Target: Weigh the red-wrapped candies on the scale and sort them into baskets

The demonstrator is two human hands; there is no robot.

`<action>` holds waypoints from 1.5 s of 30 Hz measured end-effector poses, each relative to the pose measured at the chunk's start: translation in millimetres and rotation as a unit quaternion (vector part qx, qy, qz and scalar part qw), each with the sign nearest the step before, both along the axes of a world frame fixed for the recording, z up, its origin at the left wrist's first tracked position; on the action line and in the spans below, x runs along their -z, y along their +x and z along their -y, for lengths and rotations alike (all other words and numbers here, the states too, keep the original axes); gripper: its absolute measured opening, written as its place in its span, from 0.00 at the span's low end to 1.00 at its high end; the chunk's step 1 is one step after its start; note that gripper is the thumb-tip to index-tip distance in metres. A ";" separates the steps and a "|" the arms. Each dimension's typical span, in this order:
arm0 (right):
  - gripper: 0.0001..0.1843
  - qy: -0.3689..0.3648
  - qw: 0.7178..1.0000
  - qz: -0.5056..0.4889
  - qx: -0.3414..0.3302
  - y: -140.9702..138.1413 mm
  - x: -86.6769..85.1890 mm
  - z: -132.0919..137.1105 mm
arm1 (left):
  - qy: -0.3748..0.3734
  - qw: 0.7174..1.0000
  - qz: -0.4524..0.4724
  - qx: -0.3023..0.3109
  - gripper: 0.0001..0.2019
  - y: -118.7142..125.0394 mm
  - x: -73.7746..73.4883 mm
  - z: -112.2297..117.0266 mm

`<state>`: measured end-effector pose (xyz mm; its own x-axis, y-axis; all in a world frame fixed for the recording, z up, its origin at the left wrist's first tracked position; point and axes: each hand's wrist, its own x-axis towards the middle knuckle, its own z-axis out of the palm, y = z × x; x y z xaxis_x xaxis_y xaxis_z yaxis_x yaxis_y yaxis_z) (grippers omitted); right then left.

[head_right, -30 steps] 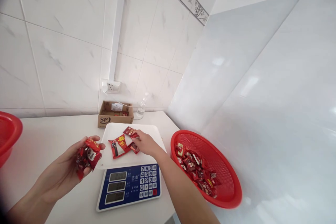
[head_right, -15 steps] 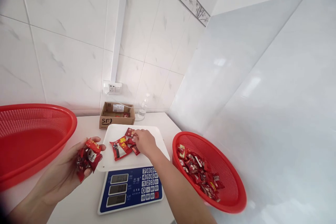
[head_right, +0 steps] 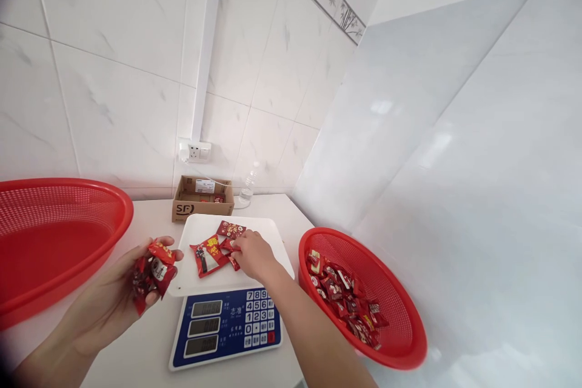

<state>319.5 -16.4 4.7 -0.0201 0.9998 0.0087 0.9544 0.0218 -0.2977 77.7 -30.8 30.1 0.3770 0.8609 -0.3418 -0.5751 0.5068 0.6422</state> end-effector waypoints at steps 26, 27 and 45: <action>0.17 -0.016 0.999 0.010 0.048 32.6 11.0 3.1 | -0.012 1.000 0.020 -0.003 0.08 0.7 1.1 -0.6; 0.16 -0.013 0.998 0.011 0.055 32.2 9.6 2.5 | -0.012 1.000 0.020 -0.001 0.08 0.6 1.1 -0.7; 0.22 0.026 0.993 -0.100 -0.058 10.6 15.2 -37.4 | -0.005 1.000 0.006 -0.003 0.08 2.4 -2.8 -0.2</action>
<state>330.1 21.0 -10.5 -0.1278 0.9890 0.0749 0.8668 0.1481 -0.4762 80.1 -30.7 32.9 0.3755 0.8599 -0.3459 -0.5863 0.5094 0.6298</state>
